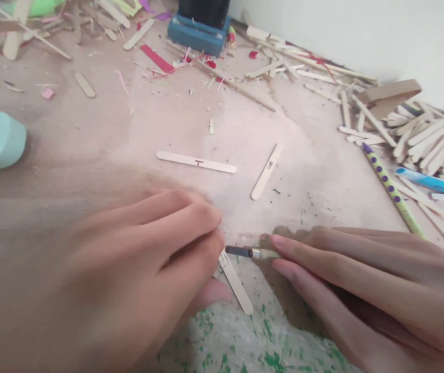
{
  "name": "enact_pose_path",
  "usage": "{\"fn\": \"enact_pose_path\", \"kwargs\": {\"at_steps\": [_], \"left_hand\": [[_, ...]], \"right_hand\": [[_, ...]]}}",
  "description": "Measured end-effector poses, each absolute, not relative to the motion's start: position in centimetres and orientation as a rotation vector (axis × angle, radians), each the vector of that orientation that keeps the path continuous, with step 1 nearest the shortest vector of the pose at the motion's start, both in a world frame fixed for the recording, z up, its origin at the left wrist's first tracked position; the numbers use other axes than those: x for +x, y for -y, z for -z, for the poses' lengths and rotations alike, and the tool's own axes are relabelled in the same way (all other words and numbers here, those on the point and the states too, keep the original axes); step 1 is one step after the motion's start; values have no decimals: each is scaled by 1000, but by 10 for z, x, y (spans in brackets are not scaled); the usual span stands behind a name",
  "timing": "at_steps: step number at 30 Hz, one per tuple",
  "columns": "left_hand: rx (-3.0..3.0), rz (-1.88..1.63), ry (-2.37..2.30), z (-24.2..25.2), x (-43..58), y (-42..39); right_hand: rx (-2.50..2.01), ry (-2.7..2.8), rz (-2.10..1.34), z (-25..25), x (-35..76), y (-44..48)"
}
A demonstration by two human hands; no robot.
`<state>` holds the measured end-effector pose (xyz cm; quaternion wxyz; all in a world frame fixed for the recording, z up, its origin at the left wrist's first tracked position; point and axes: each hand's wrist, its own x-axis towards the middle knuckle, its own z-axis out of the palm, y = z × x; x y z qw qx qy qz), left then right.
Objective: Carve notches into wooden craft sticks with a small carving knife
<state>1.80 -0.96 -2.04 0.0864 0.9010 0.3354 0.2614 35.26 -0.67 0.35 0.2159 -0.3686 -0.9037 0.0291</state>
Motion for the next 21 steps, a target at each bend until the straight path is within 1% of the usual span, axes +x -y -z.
{"fn": "enact_pose_path", "kwargs": {"at_steps": [3,6,11,16,21], "left_hand": [[2696,-736,-1016,19,16,11],[2719,-779,-1066,17,15,12],[2723,-841,-1060,20,22,11],[2722,-827,-982,23,24,8],[2711,-774,-956,25,16,12]], "right_hand": [[-1011,2466,-164,-5,350,6],[-985,2462,-257,-6,346,5],[-928,2489,-189,-10,341,3],[-882,2672,-268,-21,343,-2],[-915,2520,-274,-13,343,2]]}}
